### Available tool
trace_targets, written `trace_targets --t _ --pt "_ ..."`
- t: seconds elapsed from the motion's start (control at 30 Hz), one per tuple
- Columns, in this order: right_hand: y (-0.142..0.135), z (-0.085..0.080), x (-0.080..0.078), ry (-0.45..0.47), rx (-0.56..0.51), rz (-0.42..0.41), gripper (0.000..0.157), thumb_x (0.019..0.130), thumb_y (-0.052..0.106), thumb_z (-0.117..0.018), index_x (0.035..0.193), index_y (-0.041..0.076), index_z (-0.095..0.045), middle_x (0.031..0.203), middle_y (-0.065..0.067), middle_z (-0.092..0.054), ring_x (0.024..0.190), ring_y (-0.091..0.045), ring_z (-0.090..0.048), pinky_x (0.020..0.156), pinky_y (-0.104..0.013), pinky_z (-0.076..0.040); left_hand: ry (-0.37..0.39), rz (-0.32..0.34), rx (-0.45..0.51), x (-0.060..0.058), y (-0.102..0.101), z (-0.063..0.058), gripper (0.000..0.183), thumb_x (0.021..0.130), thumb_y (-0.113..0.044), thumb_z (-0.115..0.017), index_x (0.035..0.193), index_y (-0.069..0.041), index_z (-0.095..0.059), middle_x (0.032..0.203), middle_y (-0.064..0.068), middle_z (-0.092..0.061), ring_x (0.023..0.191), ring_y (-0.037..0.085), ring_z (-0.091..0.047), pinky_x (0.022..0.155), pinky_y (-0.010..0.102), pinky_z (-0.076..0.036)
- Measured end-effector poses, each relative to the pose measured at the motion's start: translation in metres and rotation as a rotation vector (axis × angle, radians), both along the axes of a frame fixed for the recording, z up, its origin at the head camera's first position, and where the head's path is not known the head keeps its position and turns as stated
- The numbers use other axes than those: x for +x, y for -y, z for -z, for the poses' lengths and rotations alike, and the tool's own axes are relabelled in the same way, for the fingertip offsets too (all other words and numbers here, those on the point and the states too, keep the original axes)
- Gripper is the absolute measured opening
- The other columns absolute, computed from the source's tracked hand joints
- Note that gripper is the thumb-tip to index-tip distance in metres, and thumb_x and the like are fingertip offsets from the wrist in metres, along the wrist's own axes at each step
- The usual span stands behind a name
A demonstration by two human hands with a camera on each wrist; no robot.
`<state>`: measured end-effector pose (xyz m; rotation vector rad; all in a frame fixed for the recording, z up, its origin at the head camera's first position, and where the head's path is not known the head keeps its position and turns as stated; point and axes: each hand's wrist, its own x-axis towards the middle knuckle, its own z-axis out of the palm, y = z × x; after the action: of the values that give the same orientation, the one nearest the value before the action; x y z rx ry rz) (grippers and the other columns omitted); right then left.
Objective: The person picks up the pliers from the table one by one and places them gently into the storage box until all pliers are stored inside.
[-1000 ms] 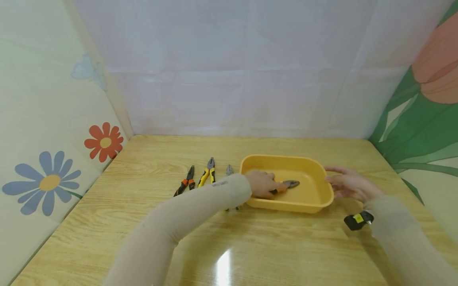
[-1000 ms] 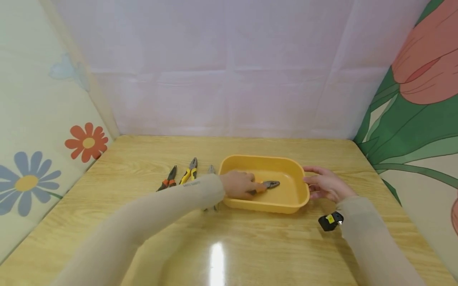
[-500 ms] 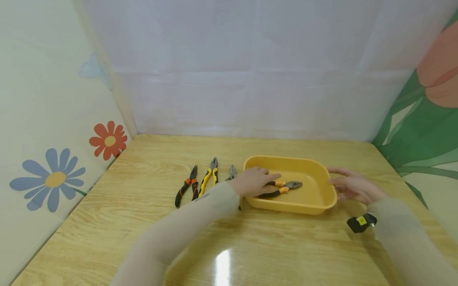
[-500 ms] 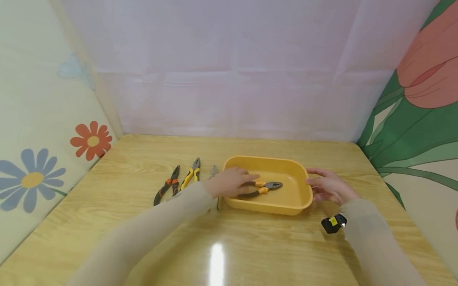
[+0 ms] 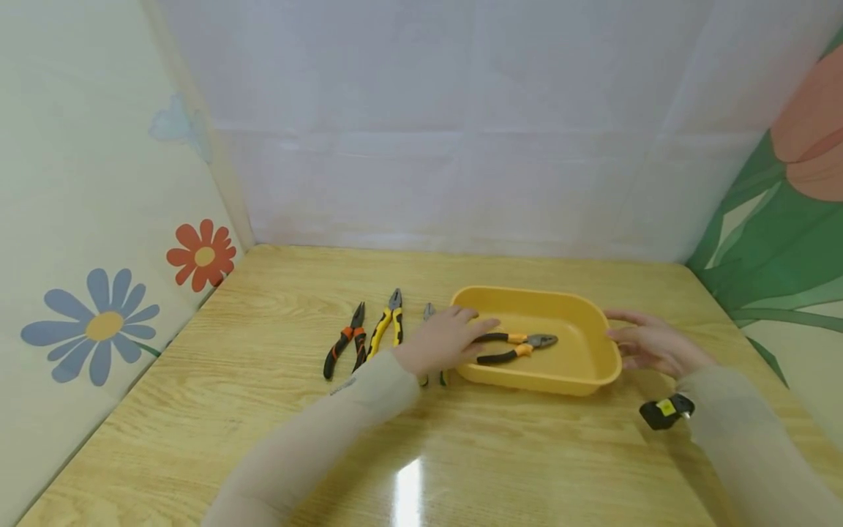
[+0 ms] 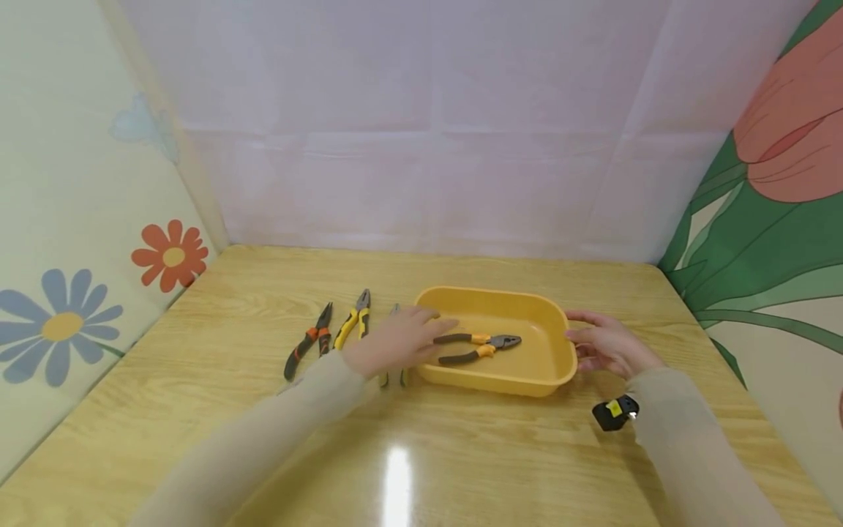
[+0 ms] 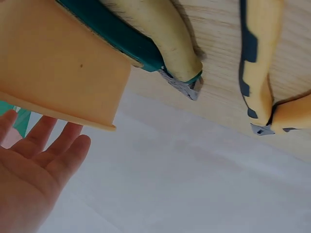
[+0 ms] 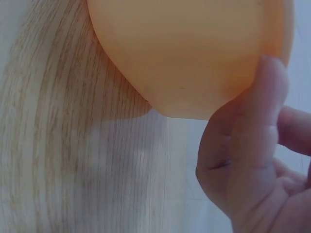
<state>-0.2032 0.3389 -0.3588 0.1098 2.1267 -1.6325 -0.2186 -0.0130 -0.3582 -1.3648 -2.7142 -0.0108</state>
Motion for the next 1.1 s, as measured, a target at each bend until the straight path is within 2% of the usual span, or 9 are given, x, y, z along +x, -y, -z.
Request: trace_targets --t 0.13,0.33,0.57,0.9,1.0,1.1 --pt "0.000 0.000 -0.001 0.010 0.002 0.009 0.068 0.101 0.009 -0.048 0.151 -0.007 -0.004 0.096 0.002 -0.061 0.082 -0.014 -0.063 0.070 -0.033 -0.056 -0.010 -0.003 0.045 0.002 0.008 0.001 0.051 0.100 -0.029 -0.055 0.148 -0.015 -0.042 0.129 0.012 -0.057 0.112 0.024 -0.056 0.093 0.036 -0.047" --pt "-0.001 0.001 -0.001 0.010 0.006 0.012 0.067 0.101 0.009 -0.047 0.151 -0.006 -0.005 0.096 0.003 -0.061 0.081 -0.013 -0.062 0.069 -0.032 -0.056 -0.050 0.031 0.085 0.006 0.017 0.002 0.050 0.100 -0.029 -0.055 0.146 -0.012 -0.044 0.132 0.016 -0.056 0.116 0.029 -0.055 0.099 0.040 -0.044" --pt "0.000 0.001 -0.001 0.004 0.008 0.012 0.067 0.101 0.009 -0.047 0.151 -0.007 -0.005 0.095 0.003 -0.061 0.081 -0.014 -0.063 0.069 -0.033 -0.056 -0.085 -0.002 0.104 0.013 0.027 0.001 0.049 0.102 -0.032 -0.052 0.146 -0.014 -0.044 0.134 0.016 -0.054 0.122 0.029 -0.051 0.102 0.040 -0.041" --pt "-0.002 0.002 -0.003 0.003 0.012 0.006 0.066 0.102 0.009 -0.046 0.150 -0.007 -0.004 0.097 0.003 -0.061 0.082 -0.014 -0.063 0.069 -0.033 -0.056 -0.209 0.030 0.188 0.017 0.048 0.008 0.052 0.094 -0.028 -0.065 0.141 -0.011 -0.051 0.125 0.018 -0.058 0.111 0.028 -0.058 0.098 0.038 -0.046" --pt "-0.001 0.002 -0.002 0.003 0.005 0.006 0.066 0.101 0.009 -0.046 0.150 -0.007 -0.004 0.097 0.002 -0.061 0.082 -0.014 -0.063 0.070 -0.034 -0.056 -0.215 0.029 0.208 0.018 0.053 0.010 0.050 0.095 -0.028 -0.064 0.140 -0.011 -0.052 0.126 0.018 -0.057 0.110 0.029 -0.058 0.094 0.039 -0.048" --pt "-0.001 0.002 -0.002 0.008 -0.003 0.011 0.067 0.101 0.009 -0.047 0.150 -0.007 -0.004 0.095 0.003 -0.061 0.081 -0.014 -0.064 0.070 -0.034 -0.057 -0.187 0.014 0.205 0.020 0.057 0.009 0.049 0.096 -0.027 -0.062 0.141 -0.011 -0.052 0.128 0.019 -0.056 0.114 0.032 -0.055 0.095 0.041 -0.047"
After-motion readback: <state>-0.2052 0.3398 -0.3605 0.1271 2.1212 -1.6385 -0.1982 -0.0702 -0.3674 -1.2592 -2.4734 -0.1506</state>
